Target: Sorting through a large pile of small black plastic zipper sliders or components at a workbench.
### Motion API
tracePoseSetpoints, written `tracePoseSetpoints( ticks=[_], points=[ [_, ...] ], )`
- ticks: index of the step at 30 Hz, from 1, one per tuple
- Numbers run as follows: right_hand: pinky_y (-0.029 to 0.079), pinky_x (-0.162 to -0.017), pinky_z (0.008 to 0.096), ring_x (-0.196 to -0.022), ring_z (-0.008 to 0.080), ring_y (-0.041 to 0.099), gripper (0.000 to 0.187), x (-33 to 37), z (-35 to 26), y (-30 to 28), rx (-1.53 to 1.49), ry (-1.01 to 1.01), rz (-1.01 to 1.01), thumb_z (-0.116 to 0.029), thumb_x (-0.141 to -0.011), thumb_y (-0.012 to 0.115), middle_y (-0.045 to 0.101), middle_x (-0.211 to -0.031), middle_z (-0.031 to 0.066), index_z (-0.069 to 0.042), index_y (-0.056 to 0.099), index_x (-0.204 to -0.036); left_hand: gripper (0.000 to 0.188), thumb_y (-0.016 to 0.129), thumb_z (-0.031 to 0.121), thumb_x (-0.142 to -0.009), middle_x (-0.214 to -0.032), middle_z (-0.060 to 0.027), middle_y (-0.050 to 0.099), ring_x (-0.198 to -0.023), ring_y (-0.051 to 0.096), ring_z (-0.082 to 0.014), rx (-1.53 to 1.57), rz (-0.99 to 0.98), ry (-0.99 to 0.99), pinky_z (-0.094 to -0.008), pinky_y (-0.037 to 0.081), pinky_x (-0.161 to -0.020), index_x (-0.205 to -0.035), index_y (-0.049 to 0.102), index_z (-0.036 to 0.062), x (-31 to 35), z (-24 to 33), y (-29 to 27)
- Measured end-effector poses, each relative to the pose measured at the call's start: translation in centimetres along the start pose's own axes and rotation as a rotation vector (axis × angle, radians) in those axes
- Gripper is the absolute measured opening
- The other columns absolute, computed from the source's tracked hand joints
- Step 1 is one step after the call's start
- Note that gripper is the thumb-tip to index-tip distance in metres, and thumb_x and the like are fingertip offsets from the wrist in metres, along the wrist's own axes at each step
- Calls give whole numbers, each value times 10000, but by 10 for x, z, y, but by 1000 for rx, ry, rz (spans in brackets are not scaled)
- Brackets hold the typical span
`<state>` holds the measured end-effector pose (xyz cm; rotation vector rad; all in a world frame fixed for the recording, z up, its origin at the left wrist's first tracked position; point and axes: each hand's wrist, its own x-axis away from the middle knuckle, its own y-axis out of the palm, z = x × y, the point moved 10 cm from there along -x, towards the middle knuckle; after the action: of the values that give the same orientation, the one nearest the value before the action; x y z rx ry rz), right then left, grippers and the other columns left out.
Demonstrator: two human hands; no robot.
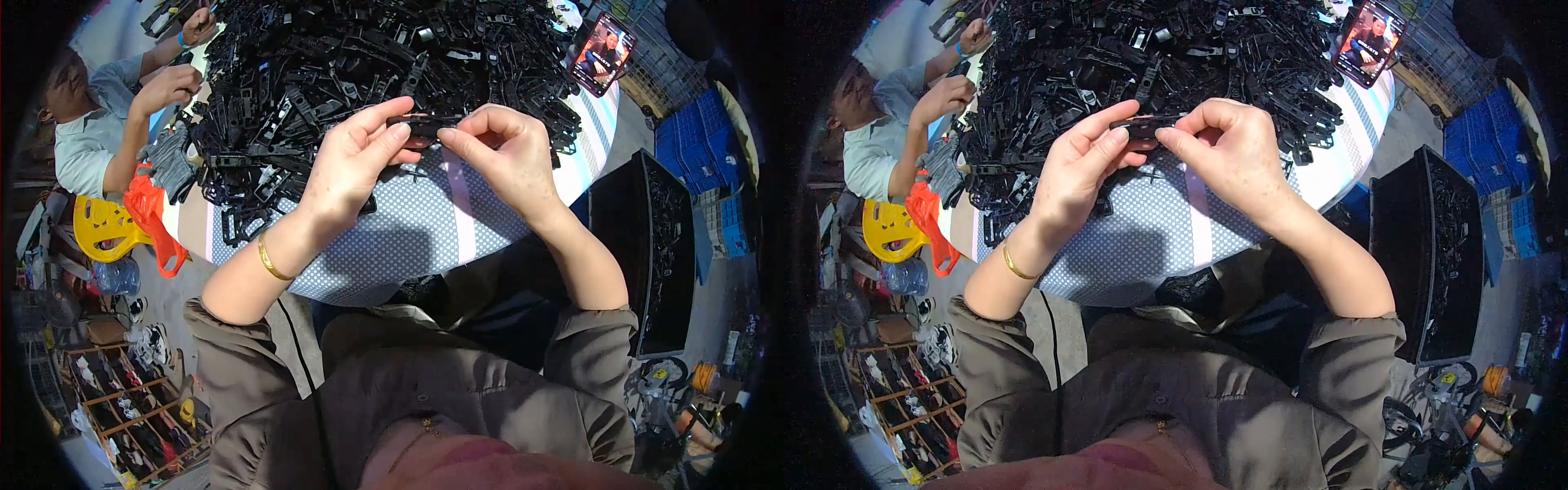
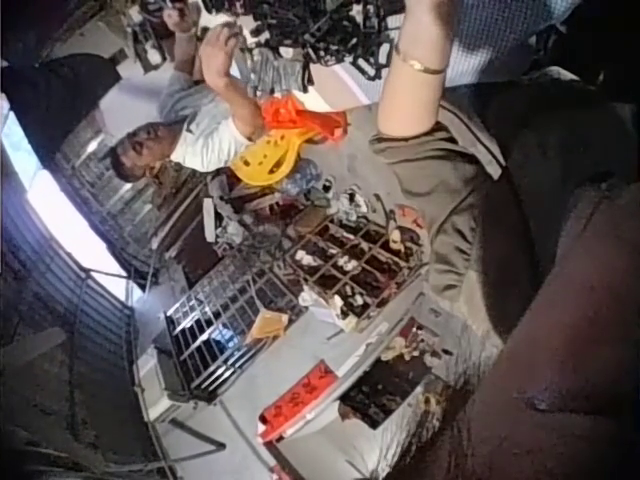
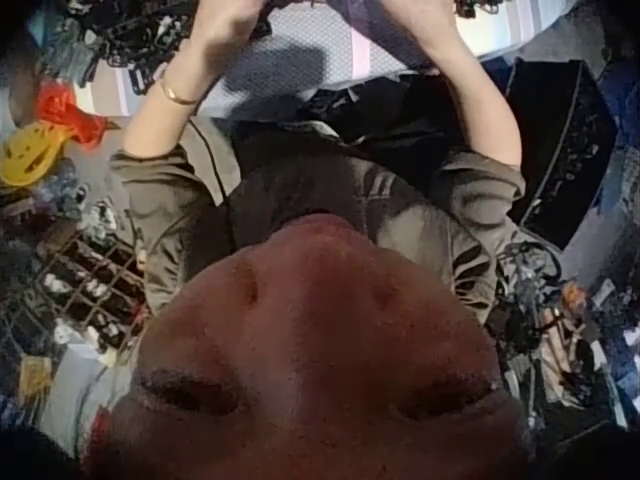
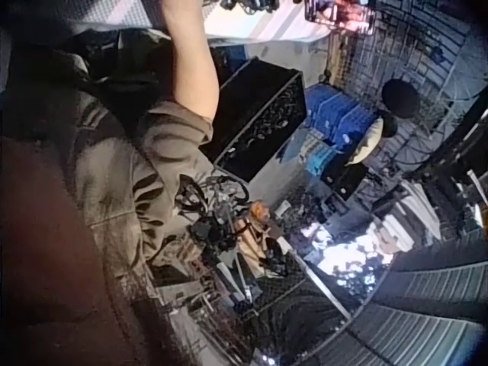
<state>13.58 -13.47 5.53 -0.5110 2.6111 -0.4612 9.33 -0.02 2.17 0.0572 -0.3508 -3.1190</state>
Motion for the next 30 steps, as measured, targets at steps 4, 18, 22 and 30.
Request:
tracePoseSetpoints(
  ticks=[4,18,22,30],
  points=[
    [418,-517,194,-598,61,545,149,0,-5,-1,45,-44,5,-97,-739,704,595,-668,13,23,626,-700,407,512,107,-899,-989,-82,615,-842,592,-102,-113,-30,10,-223,484,-791,-1267,415,-37,2,2,1],
    [459,-579,250,-646,118,591,223,-65,-10,-37,383,-255,60,-238,-825,617,629,-709,51,-21,659,-858,389,506,25,-874,-927,-93,588,-669,572,-80,-157,-294,-75,-186,484,-594,-1249,423,-43,12,-11,35],
    [494,-748,284,-863,156,634,236,-105,-21,-51,900,-490,284,-183,-779,657,660,-909,77,-54,648,-977,363,520,8,-853,-965,-70,583,-817,558,-86,-265,-504,-99,-224,472,-763,-1209,470,-40,23,-20,61],
    [474,-781,422,-881,360,577,307,-162,-10,-36,1001,-110,179,-272,-731,657,631,-888,182,-28,636,-917,346,509,33,-864,-979,-80,580,-800,556,-84,-335,-493,-112,-221,465,-743,-1199,476,-48,19,-23,55]
  ],
)
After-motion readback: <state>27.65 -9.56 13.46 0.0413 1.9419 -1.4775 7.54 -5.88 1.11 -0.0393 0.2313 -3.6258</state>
